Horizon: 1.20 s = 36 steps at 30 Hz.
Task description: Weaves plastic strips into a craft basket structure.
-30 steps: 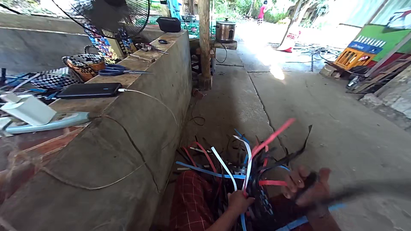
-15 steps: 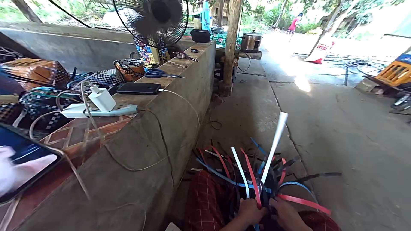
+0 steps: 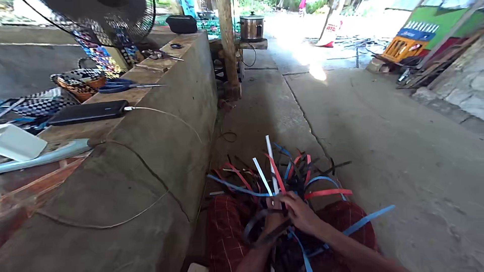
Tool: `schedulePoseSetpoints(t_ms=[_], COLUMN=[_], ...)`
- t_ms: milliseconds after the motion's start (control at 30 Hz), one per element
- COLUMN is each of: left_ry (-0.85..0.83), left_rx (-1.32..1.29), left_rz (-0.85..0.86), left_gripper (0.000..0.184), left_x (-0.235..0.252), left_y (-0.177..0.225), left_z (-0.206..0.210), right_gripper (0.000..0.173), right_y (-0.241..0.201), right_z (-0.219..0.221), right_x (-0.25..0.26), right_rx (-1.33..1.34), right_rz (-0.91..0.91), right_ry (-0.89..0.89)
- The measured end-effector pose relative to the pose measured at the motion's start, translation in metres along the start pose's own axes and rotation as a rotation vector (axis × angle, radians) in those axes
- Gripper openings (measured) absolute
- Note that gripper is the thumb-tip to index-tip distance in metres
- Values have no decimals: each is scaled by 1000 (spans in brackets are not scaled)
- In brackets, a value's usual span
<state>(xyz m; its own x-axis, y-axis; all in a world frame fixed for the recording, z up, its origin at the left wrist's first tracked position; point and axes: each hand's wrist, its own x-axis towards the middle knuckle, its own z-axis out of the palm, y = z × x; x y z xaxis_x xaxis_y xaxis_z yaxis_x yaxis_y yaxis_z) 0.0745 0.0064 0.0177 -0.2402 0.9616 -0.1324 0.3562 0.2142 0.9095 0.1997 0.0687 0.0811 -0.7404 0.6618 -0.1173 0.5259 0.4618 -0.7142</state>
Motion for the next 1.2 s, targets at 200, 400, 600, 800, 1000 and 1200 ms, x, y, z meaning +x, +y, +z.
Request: schedulePoseSetpoints(t_ms=[200, 400, 600, 800, 1000, 1200], left_ry=[-111, -445, 77, -196, -308, -337], left_rx=[123, -189, -538, 547, 601, 441], left_rz=[14, 223, 261, -164, -218, -235], left_gripper=[67, 63, 68, 51, 47, 42], left_x=[-8, -59, -68, -17, 11, 9], left_y=[3, 20, 18, 7, -7, -20], left_z=[-31, -107, -162, -87, -50, -66], right_gripper=[30, 28, 20, 21, 19, 25], right_y=[35, 52, 72, 65, 58, 25], right_z=[7, 18, 38, 41, 36, 34], right_x=[18, 28, 33, 35, 10, 26], right_rx=[-72, -209, -260, -300, -197, 114], right_rz=[-43, 30, 54, 98, 45, -27], right_ry=[-62, -199, -102, -128, 60, 172])
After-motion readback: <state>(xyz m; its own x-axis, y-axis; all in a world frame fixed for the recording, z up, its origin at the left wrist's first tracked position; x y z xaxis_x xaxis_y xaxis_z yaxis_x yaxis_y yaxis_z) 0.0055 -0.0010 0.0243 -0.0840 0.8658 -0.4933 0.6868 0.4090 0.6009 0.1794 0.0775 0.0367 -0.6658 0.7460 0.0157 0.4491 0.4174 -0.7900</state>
